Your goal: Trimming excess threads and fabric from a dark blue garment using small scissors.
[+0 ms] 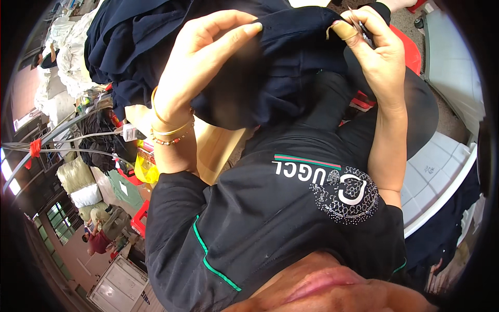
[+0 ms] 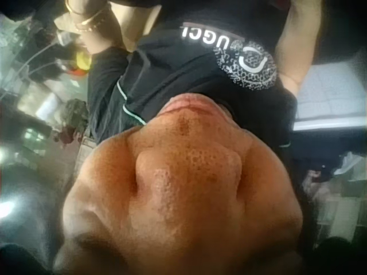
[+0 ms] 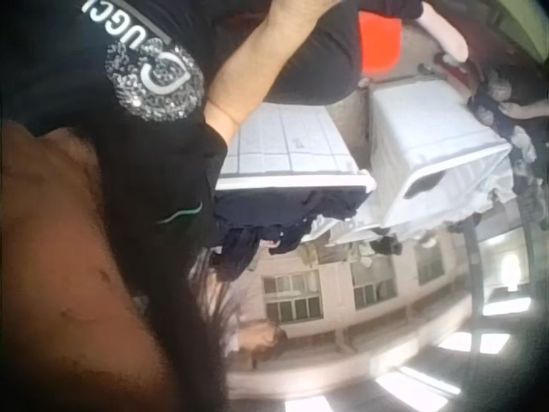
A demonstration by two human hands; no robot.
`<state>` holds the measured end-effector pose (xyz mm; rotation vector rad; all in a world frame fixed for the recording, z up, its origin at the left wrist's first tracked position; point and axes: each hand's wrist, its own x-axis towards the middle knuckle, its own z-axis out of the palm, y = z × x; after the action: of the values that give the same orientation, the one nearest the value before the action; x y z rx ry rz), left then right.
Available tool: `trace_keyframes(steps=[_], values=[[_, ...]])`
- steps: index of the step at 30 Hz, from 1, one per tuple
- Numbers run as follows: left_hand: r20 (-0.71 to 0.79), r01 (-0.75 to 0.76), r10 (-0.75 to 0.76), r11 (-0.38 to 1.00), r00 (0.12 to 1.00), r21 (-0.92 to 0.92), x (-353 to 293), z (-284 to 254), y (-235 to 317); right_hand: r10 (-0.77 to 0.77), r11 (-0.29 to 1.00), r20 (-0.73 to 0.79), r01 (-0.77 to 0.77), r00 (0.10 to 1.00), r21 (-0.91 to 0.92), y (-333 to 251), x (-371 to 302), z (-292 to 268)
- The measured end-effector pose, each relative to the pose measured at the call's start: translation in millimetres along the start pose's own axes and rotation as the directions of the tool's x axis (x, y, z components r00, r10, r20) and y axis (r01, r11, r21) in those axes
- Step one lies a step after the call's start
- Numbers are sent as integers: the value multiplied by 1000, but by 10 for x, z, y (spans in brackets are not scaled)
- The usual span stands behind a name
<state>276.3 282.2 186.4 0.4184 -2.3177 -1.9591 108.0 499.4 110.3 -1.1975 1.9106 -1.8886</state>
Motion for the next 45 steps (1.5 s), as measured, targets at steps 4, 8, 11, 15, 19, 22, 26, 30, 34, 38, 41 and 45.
trace_keyframes(steps=[4, 8, 11, 15, 19, 22, 26, 30, 34, 38, 41, 45], values=[[-42, -11, 7, 995, 999, -95, -55, -15, -68, 41, 993, 11, -39, 999, -108, -99, 18, 124], [-63, -20, 11, 988, 998, -151, -67, 55, -71, -71, 994, 69, 76, 995, -83, -412, 28, 343], [-74, 5, -11, 997, 997, -83, -75, -23, -123, -244, 924, 213, 294, 946, -245, -479, 54, 352], [-74, 2, -10, 995, 997, -104, -73, -26, -151, -262, 912, 213, 314, 941, -265, -453, 73, 428], [-50, 6, -12, 992, 999, -123, -80, -55, -165, -263, 907, 194, 310, 945, -284, -455, 70, 455], [-39, 2, -7, 991, 999, -132, -82, -53, -195, -234, 912, 202, 287, 951, -295, -452, 51, 468], [-65, -38, 30, 992, 997, -119, -97, -39, -223, -223, 933, 181, 263, 958, -245, -428, 52, 469], [-93, -42, 26, 984, 995, -175, -132, -10, -204, -58, 981, 145, 84, 988, -177, -677, 123, 550], [-201, -242, 334, 893, 921, 379, -218, 138, -73, 113, 993, 161, -105, 980, -56, -668, 186, 538], [-91, -277, 458, 671, 884, 687, -357, 165, -91, 176, 984, 58, -173, 983, -43, -657, 207, 406], [-227, -197, 383, 798, 896, 569, -426, 129, -194, 350, 922, 49, -353, 935, 161, -641, 280, 188], [-262, -38, 100, 972, 960, 231, -563, -30, -231, 82, 988, 11, -80, 997, -129, -525, 350, 196]])
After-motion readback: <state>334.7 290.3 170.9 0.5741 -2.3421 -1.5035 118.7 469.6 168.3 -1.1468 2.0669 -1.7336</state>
